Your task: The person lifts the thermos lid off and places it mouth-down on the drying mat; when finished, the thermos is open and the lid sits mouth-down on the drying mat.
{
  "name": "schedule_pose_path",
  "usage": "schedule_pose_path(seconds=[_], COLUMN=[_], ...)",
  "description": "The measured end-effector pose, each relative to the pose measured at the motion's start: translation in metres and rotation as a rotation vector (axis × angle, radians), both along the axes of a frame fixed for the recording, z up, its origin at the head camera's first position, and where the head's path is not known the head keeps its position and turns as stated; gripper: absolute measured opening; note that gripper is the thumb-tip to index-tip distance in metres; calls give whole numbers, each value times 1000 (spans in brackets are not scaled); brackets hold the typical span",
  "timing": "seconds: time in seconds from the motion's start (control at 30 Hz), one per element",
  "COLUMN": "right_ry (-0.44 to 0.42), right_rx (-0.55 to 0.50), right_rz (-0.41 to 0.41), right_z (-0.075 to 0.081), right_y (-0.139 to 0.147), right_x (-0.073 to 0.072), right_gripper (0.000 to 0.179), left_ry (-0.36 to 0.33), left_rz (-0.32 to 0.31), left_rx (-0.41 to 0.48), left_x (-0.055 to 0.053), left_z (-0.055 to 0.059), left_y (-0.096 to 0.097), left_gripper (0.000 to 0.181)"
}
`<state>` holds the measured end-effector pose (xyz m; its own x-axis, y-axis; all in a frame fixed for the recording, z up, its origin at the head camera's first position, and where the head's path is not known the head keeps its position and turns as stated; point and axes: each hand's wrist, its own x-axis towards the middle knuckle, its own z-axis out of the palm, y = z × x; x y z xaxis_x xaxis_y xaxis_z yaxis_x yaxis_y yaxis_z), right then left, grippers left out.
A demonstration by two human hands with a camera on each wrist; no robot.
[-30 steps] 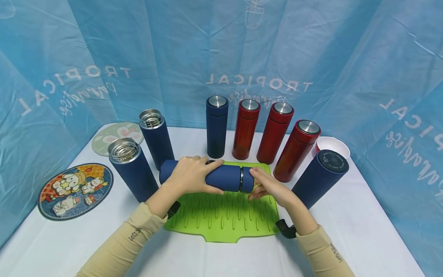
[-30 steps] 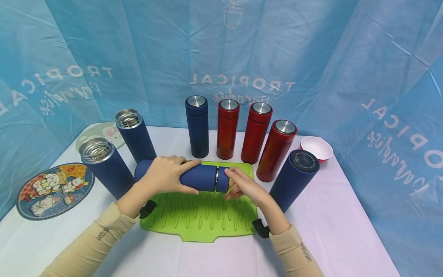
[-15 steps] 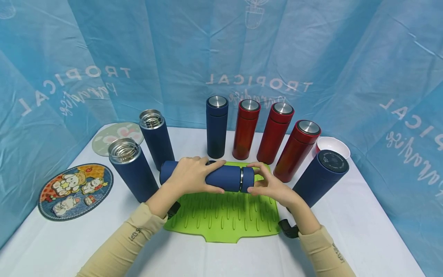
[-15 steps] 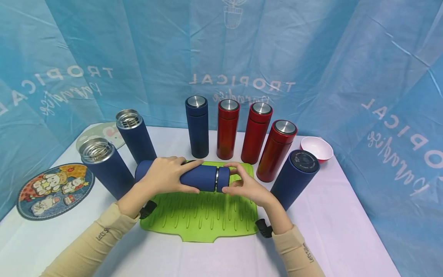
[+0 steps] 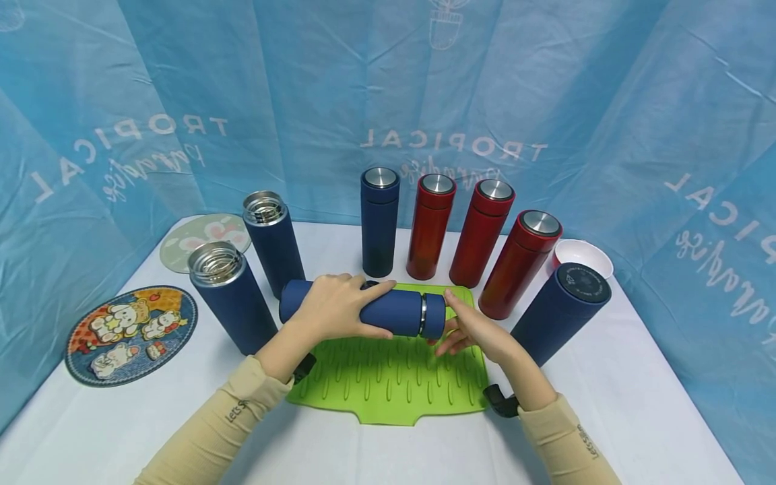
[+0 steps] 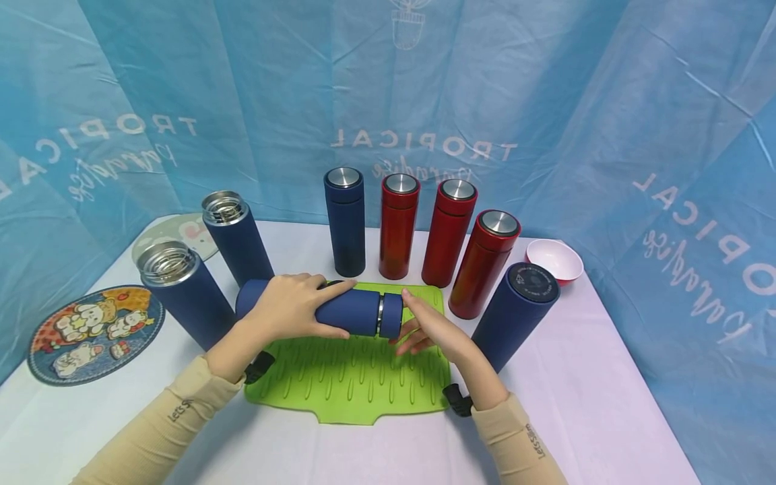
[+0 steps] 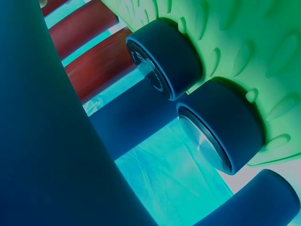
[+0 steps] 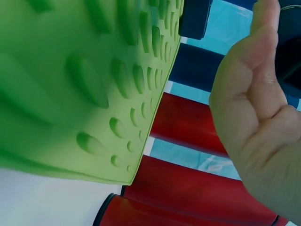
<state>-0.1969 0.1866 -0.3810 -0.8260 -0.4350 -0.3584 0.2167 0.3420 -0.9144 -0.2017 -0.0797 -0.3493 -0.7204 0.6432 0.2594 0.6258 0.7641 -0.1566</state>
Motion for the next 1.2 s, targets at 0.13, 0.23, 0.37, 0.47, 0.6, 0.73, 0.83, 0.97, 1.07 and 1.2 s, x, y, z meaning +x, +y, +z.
schedule_pose_path(seconds=[0.13,0.23,0.37,0.47,0.6,0.73,0.83,0.97,1.07,1.2], right_ry=[-7,-10,-11,-23,-27,0,20,50,78,90], right_rx=[-40,-81,-181,-292,-403,-443,-475,-520,-521,-508], right_rz=[3,13,62,110,135,131,133,129,95,22], right_z=[-2,-3,-4,-4,-4,-4,-3,-1,0,-2], right_y=[-1,0,4,7,8,9,10,10,9,9], right_x=[-1,0,2,3,4,4,4,5,5,3], right_gripper=[70,64,61,61,61,58,52,35,23,28], left_ry=[0,-16,-36,-35,-34,-34,-32,-35,-35,-21], left_rz=[3,9,20,23,23,30,34,38,42,50], left_rx=[1,1,-5,-13,-5,0,-1,-6,-5,18], left_x=[1,1,2,2,2,2,2,2,1,0], left_z=[-1,-1,0,1,1,0,0,1,3,3], left_y=[0,0,0,0,-1,-1,-2,-2,-3,-6], left_gripper=[83,83,83,84,83,83,83,84,85,84])
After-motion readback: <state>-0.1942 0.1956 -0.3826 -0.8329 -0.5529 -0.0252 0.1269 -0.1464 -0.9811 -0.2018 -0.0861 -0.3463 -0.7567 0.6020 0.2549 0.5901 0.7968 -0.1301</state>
